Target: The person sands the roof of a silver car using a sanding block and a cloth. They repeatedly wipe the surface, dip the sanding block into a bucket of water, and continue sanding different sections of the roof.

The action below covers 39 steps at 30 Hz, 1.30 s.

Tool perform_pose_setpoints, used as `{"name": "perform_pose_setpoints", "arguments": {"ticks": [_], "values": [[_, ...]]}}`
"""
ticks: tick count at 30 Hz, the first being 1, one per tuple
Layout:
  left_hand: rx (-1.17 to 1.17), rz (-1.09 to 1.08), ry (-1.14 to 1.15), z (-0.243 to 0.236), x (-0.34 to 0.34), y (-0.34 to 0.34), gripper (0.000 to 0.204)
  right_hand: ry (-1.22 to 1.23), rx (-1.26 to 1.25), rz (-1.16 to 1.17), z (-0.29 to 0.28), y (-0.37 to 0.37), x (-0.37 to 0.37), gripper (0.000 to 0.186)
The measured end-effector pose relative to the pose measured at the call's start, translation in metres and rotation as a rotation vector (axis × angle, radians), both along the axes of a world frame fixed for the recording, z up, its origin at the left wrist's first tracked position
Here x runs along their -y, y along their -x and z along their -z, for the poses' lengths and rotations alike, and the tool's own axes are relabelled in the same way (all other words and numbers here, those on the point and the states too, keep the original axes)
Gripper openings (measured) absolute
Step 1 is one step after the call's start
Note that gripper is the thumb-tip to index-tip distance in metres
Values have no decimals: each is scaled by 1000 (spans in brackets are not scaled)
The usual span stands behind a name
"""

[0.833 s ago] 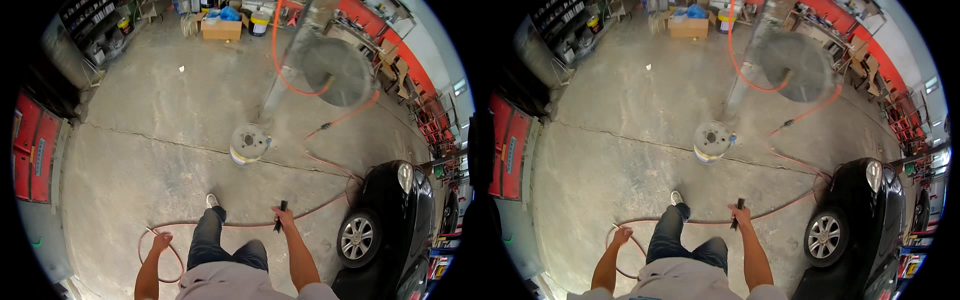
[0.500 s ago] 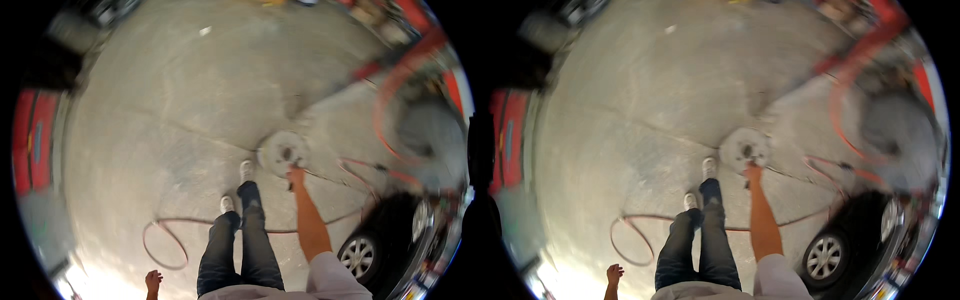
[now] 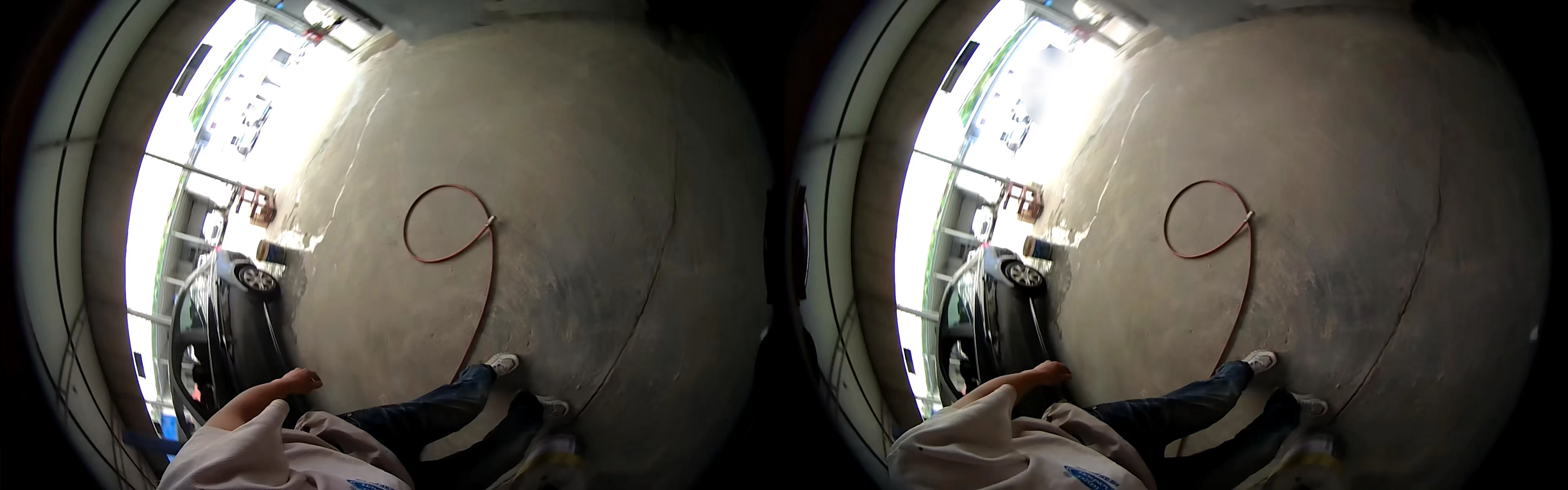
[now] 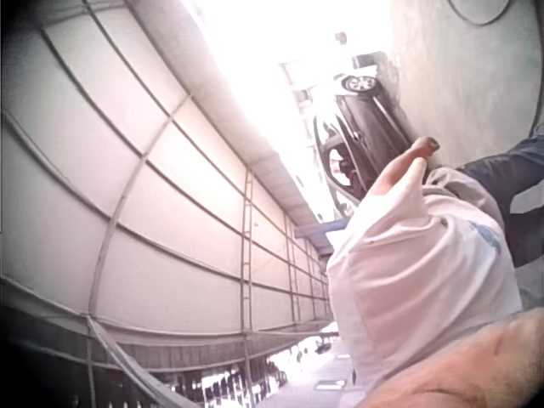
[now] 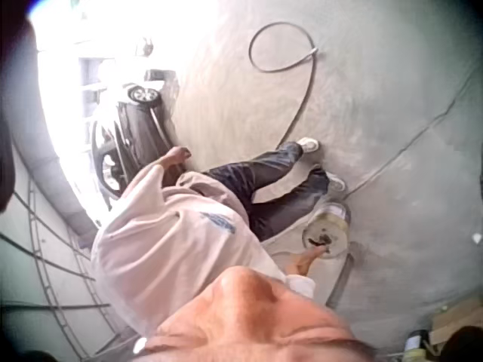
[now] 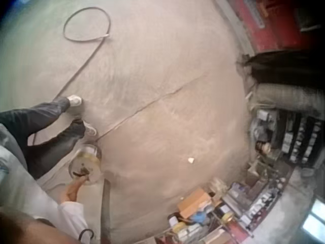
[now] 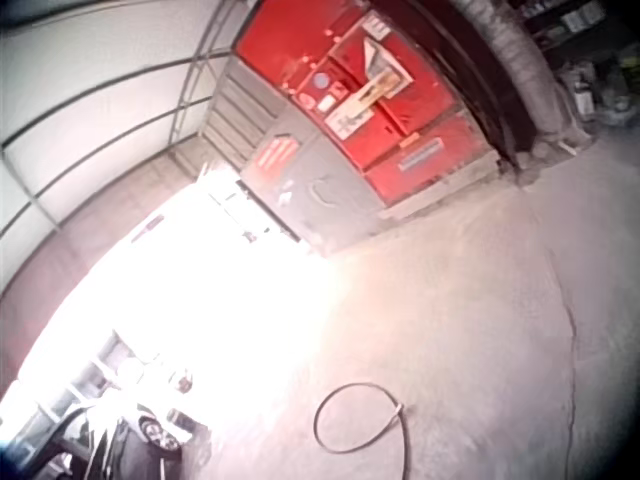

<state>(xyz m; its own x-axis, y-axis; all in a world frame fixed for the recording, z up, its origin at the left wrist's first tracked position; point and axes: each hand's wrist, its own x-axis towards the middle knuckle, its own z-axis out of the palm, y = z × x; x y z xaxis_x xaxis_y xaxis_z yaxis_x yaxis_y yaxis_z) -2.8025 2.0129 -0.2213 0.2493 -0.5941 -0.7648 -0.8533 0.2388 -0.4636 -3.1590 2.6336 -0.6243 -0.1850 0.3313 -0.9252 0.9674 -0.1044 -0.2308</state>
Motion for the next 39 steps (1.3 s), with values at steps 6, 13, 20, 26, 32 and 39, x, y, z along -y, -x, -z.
{"name": "perform_pose_setpoints", "arguments": {"ticks": [6,13,20,26,32,39], "values": [[-164,-385,92,-16,-55,-4,45,191,-24,-202,-159,108,102,43],[-357,-574,198,6,-85,-87,47,303,-174,-459,-243,170,256,42],[-510,-858,216,63,-88,-216,49,260,-278,-578,-319,173,420,44],[-622,-1082,360,90,-30,-301,48,197,-355,-537,-382,180,481,49],[-988,-1561,601,127,6,-316,30,190,-626,-545,-420,278,448,46],[-1169,-1948,426,154,-27,-294,45,429,-486,-542,-466,282,583,26]]}}
